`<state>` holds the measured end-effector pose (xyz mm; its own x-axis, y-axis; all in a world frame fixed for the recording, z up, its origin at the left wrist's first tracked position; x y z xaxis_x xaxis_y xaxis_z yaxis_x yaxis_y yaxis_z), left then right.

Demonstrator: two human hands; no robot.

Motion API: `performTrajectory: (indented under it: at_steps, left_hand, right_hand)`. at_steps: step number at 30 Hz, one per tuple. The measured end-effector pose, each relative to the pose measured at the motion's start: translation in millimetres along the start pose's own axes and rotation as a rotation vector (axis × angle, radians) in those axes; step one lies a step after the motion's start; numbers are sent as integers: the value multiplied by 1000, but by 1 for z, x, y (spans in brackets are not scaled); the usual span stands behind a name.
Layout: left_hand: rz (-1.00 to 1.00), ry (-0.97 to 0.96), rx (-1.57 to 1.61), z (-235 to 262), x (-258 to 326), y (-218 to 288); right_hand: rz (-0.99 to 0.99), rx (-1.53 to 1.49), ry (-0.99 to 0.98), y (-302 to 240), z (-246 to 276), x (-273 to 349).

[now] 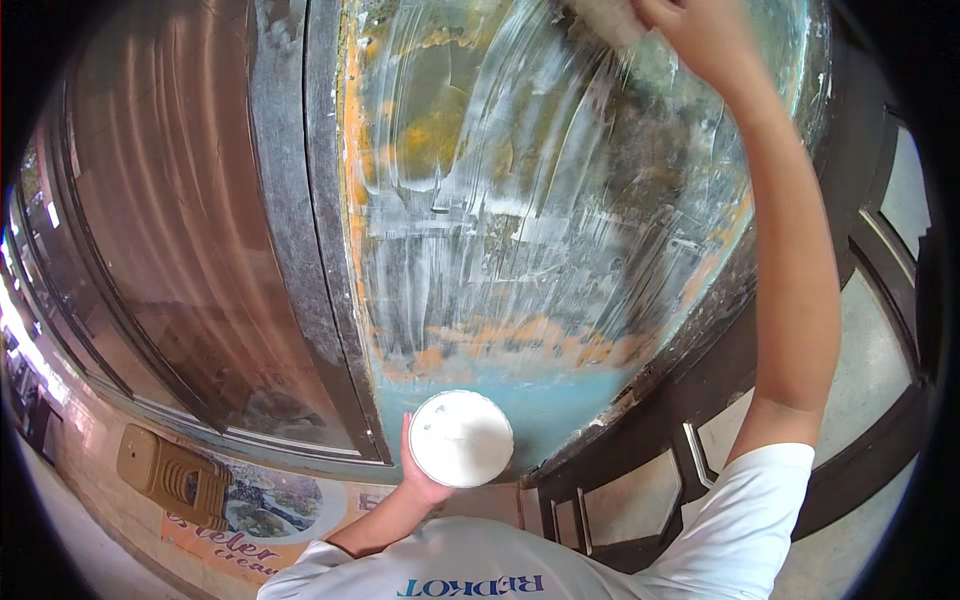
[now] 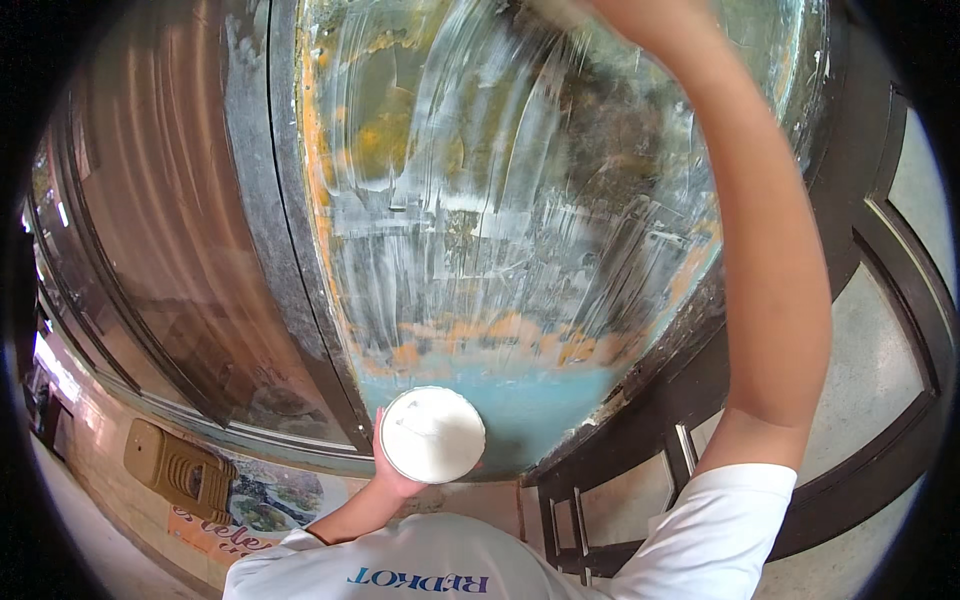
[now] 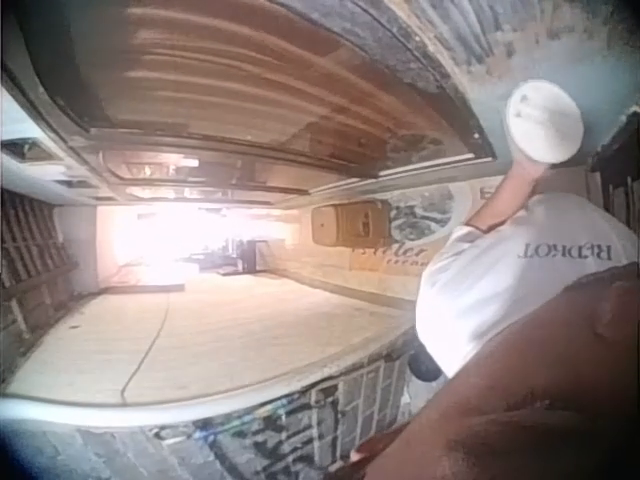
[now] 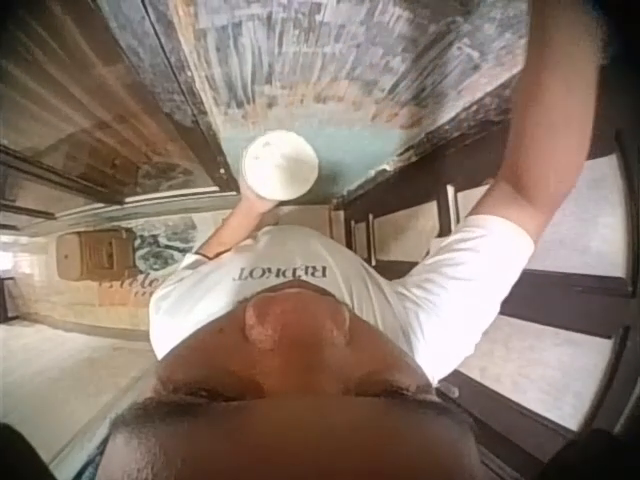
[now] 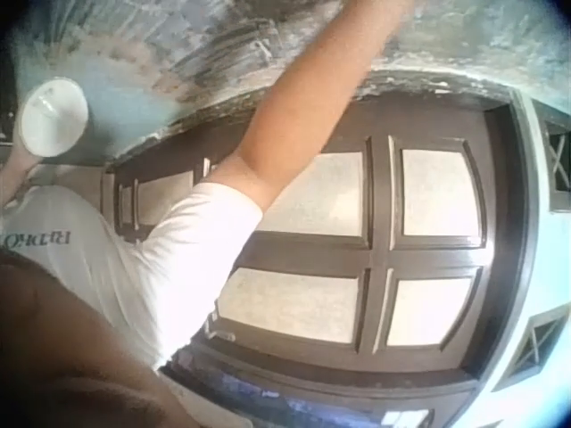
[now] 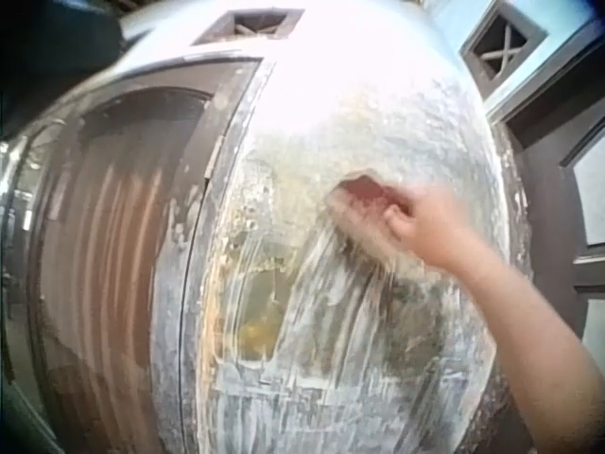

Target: Applying putty or wall filler to repair a damaged wall surface using a spatula.

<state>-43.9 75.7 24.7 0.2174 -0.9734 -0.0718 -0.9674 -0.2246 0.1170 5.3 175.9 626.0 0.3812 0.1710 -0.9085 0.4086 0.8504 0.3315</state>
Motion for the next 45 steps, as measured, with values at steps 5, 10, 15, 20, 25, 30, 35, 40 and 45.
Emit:
performTrajectory:
  at_steps: [5,10,15,20,25,30,35,40,45]
  left_hand:
    - [-28,-2,12,1,3,4]
    - [-40,14,-35,7,-4,5]
    - [-55,11,3,4,-8,4]
    - [-77,56,-42,11,-13,-6]
    - [-70,38,-26,5,-20,-17]
    - [-21,-37,54,-8,-22,-26]
    - [-96,51,-48,2,-19,-24]
    - [-54,70,7,2,-26,-38]
    - [-2,58,-24,5,-30,-51]
  right_hand:
    - [302,607,165,-2,20,22]
    - [495,524,123,-38,-47,172]
    - [538,265,-127,-77,-33,210]
    - [263,98,-528,-13,-50,141]
    - [20,335,-567,66,-50,53]
    - [43,494,-392,92,-2,-5]
    - [-78,161,21,140,57,-18]
    - [335,529,481,79,88,55]
    - [279,470,348,83,16,92]
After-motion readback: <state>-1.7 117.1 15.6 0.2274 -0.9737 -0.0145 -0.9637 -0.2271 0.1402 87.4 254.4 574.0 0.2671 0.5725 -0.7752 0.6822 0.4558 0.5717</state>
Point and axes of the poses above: each hand's wrist, its own x-axis away from the middle knuckle, its own z-axis out of the back of the hand, y = z × x, the point moved 10 cm from there along -x, towards the middle knuckle, and after that the axes turned 4 degrees about x, right-handed, at the moved point
